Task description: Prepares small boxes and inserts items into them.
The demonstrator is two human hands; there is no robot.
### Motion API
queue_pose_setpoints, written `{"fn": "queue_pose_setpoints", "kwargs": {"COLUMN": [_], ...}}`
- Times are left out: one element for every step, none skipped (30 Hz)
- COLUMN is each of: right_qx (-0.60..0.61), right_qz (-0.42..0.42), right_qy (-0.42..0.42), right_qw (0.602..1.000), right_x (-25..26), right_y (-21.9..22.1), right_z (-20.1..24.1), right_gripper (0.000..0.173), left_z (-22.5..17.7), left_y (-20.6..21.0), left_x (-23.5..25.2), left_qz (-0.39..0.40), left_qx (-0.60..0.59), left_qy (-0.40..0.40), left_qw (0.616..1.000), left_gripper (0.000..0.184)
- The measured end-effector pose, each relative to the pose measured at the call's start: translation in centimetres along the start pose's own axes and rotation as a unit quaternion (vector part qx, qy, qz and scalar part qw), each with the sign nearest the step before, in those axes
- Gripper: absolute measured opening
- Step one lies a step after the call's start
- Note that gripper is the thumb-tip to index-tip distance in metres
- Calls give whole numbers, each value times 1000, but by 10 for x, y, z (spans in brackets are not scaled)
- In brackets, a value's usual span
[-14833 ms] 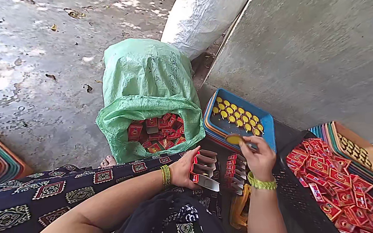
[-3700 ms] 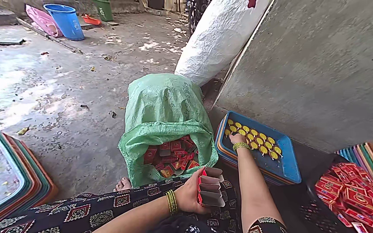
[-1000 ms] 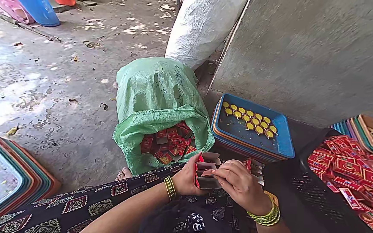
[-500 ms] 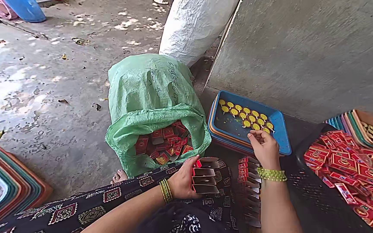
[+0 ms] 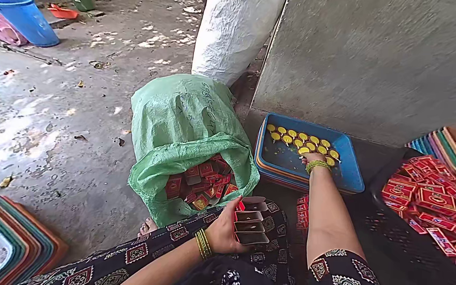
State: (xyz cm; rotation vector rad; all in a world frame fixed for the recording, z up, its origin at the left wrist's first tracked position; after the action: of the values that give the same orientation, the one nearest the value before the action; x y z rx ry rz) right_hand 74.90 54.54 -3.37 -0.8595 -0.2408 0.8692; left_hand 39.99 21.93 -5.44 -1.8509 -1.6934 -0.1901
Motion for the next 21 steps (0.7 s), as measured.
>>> {"fn": "queue_pose_setpoints", "kwargs": {"right_qx": [15,4,-18,-29,-24,-5,27,71,125,182,224,249,261,262,256,239,210,172,126,90,78], "right_qz": [-17,-33,-51,-61,-66,-68,-60,-37,-7,31,72,110,144,173,200,219,225,218,205,196,200], "right_qy": [-8,-37,-84,-140,-197,-264,-340,-421,-497,-556,-594,-616,-628,-637,-646,-657,-672,-691,-710,-722,-719], "right_qw": [1000,999,995,988,978,962,938,904,859,810,769,739,719,704,691,680,673,668,662,658,661], "right_x": [-8,-21,-39,-60,-84,-107,-132,-158,-184,-210,-236,-261,-284,-304,-320,-332,-341,-347,-350,-351,-351], "right_y": [-4,-13,-24,-37,-50,-61,-71,-82,-94,-105,-117,-127,-134,-139,-141,-139,-136,-131,-126,-123,-122], "right_z": [2,8,14,20,23,22,19,12,5,-1,-7,-12,-17,-23,-29,-36,-41,-46,-49,-50,-51], "right_gripper": [43,40,37,35,32,30,28,27,24,21,19,17,16,16,15,13,11,7,6,9,13], "left_z": [0,-1,-1,-2,-2,-3,-3,-3,-4,-5,-6,-7,-8,-8,-8,-9,-9,-9,-9,-10,-12], "left_y": [0,-1,-1,-2,-2,-2,-2,-2,-2,-2,-2,-3,-3,-3,-3,-3,-3,-3,-2,-2,-3], "left_x": [0,0,0,-1,-1,-1,0,0,1,1,1,1,0,0,-1,-1,-1,-2,-3,-3,-4], "left_qz": [-2,-2,-3,-2,-1,-1,-4,-5,-4,0,2,5,6,4,0,-1,-1,-2,-7,-8,-6], "left_qx": [-2,-4,-5,-5,-5,-6,-5,-6,-10,-9,-7,-5,-4,0,3,6,7,8,14,20,26], "left_qy": [0,-3,-3,-2,-3,-4,0,3,1,-1,-2,-3,-4,1,10,14,15,20,28,32,27], "left_qw": [1000,1000,1000,1000,1000,1000,1000,1000,1000,1000,1000,1000,1000,1000,1000,1000,1000,1000,999,999,999], "left_gripper": [134,134,134,133,133,133,132,132,132,132,132,132,132,131,130,130,130,131,131,131,131]}}
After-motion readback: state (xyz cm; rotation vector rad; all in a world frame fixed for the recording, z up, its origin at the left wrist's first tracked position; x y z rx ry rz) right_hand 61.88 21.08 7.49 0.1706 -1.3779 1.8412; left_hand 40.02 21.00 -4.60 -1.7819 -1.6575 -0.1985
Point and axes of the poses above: each hand's wrist, its own x-axis towards the middle knuckle, its own y-axis out of the palm, z = x × y, the point moved 2 cm from there along x, towards the middle knuckle, and after that the axes turned 9 degrees about -z, right-handed, at the moved point
